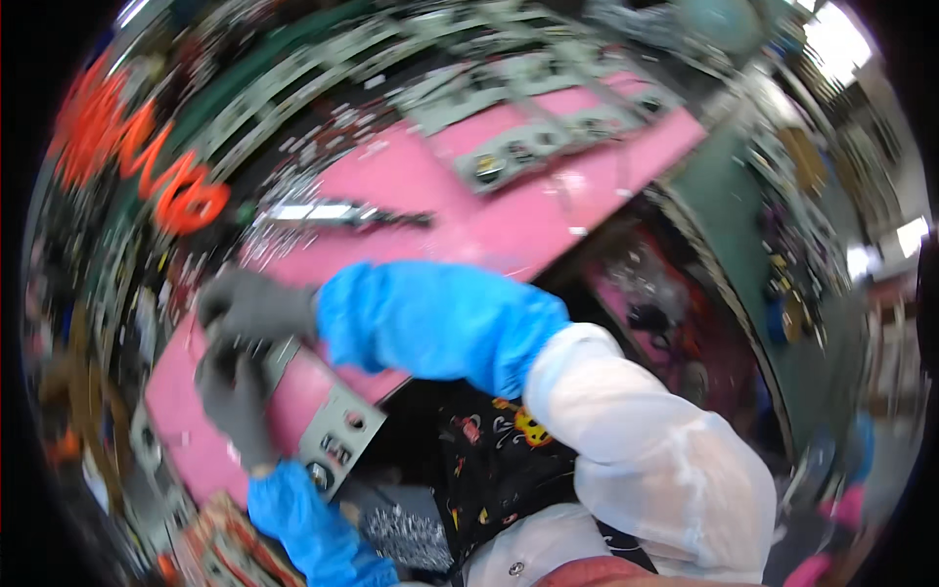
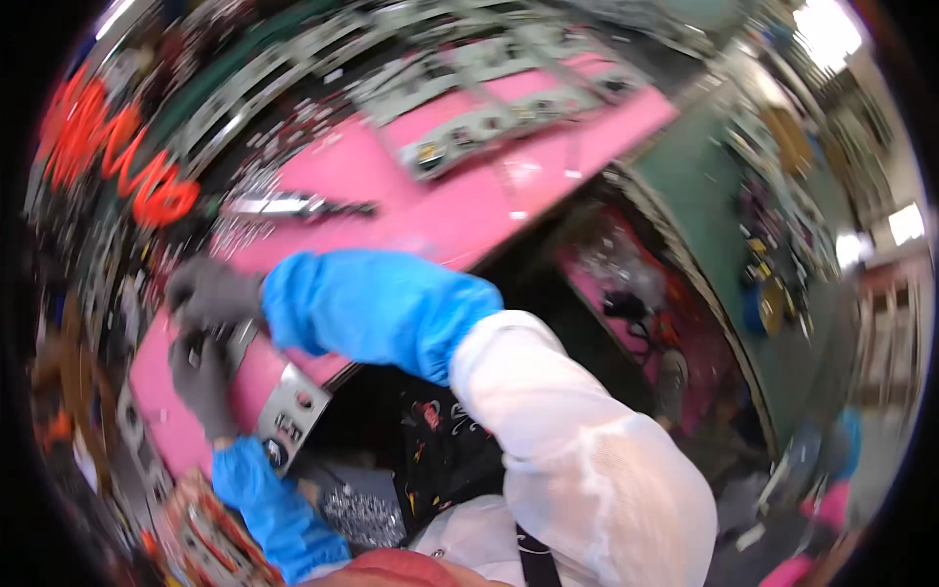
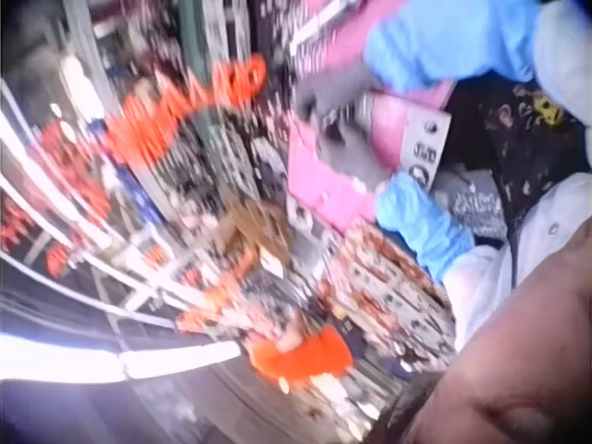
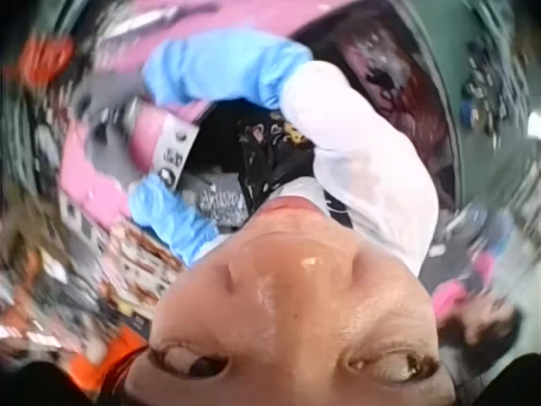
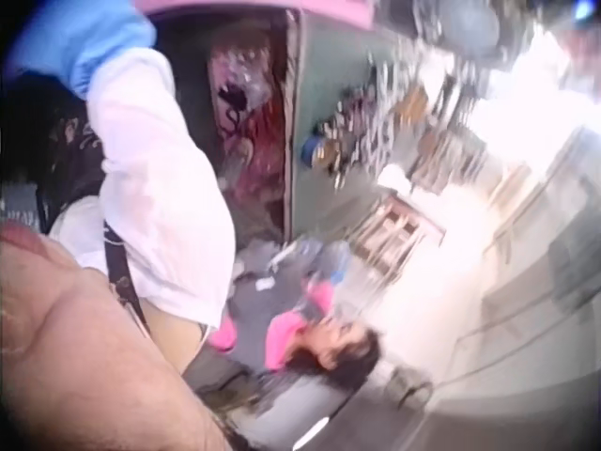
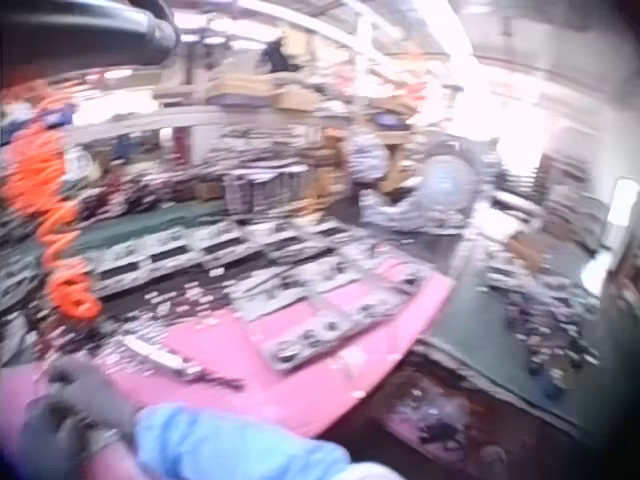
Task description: Assembling an electronics control panel by installing switches, wiring components, and using a pneumatic screwdriver.
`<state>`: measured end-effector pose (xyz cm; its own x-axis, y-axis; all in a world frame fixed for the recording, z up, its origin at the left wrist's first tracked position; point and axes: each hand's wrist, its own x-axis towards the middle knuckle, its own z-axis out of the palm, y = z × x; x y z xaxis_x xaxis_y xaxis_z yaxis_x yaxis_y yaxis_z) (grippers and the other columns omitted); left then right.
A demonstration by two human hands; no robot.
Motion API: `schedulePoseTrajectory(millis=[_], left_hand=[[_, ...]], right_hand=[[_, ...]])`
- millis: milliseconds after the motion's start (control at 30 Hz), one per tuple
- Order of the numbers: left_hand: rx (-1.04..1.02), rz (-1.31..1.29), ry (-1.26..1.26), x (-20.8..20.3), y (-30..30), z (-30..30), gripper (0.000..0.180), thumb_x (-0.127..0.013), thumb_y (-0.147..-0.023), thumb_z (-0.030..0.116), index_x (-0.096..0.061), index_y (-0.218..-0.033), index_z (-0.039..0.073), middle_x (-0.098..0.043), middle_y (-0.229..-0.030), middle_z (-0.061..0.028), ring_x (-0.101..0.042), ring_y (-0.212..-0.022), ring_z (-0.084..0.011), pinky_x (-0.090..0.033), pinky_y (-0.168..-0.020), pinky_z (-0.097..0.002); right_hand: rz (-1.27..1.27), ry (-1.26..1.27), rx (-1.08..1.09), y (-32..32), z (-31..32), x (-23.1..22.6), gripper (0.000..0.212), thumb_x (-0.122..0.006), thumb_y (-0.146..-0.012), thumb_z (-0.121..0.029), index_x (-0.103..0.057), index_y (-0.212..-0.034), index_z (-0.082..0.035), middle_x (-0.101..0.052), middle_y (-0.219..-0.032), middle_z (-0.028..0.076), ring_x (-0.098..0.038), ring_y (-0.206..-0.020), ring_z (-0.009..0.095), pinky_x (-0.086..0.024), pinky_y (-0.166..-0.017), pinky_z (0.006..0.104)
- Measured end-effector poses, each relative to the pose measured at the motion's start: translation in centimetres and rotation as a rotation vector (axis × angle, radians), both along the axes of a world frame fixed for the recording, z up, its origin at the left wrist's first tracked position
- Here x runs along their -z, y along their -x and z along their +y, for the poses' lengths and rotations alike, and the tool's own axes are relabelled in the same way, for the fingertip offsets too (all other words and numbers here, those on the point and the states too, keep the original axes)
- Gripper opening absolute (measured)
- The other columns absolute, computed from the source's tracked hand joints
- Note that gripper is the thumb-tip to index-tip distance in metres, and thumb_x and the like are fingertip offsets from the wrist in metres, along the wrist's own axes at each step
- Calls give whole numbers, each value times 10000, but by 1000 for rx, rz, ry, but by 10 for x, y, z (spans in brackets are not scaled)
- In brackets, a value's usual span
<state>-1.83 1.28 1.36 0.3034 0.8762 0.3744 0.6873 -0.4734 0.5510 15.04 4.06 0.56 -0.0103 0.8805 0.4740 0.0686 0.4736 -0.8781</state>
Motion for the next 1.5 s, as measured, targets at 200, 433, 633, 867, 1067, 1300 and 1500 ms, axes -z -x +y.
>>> schedulePoseTrajectory(millis=[200, 433, 633, 867, 1067, 1300, 1500], left_hand=[[7, 105, -25, -3, -23, -1, 293, -567, -870, 214, -658, -1032, -12, -644, -1033, -167, -606, -954, -313, -462, -856, -404], [43, 61, 4, 2, -12, 5, 216, -592, -855, 145, -662, -979, -17, -650, -983, -162, -620, -935, -282, -475, -824, -371], [7, -21, -60, -4, -15, 4, 159, -650, -764, 197, -685, -801, 47, -632, -855, -110, -592, -895, -295, -465, -787, -393], [-45, -13, -153, 9, -6, 2, 161, -669, -766, 198, -722, -852, 74, -673, -936, -97, -607, -985, -286, -479, -849, -384], [-54, -21, -52, 8, -9, 9, 166, -675, -743, 251, -737, -826, 122, -659, -873, -72, -591, -955, -295, -456, -842, -420], [-65, -84, 136, 11, -6, 16, 221, -661, -736, 289, -753, -846, 121, -681, -891, -85, -599, -959, -289, -461, -839, -413], [-53, -83, 180, 11, -3, 20, 261, -648, -760, 280, -752, -889, 77, -702, -857, -92, -637, -859, -244, -493, -778, -367]], right_hand=[[9, 556, 28, -20, 3, -34, 249, -783, -637, -156, -730, -866, -74, -714, -796, 91, -683, -727, 182, -532, -683, 320], [121, -43, -51, -17, 9, 14, 244, -748, -675, -184, -709, -868, -40, -669, -856, 120, -651, -842, 256, -516, -743, 373], [5, 125, -94, -29, -4, -7, 186, -703, -777, -166, -697, -900, -26, -645, -876, 77, -622, -825, 168, -503, -742, 330], [-17, 243, -172, -22, -5, -3, 172, -698, -859, -118, -662, -977, 2, -670, -918, 42, -611, -837, 101, -498, -778, 258], [-75, 268, -124, -18, -6, -5, 184, -707, -860, -143, -673, -981, -9, -678, -885, 29, -606, -797, 92, -506, -735, 259], [-142, 279, -26, -6, -6, -7, 202, -723, -852, -158, -667, -968, -2, -668, -853, 18, -586, -760, 81, -490, -693, 245], [-143, 263, -47, -6, -1, -3, 176, -715, -858, -125, -662, -970, -1, -663, -850, 13, -580, -759, 75, -485, -682, 241]])
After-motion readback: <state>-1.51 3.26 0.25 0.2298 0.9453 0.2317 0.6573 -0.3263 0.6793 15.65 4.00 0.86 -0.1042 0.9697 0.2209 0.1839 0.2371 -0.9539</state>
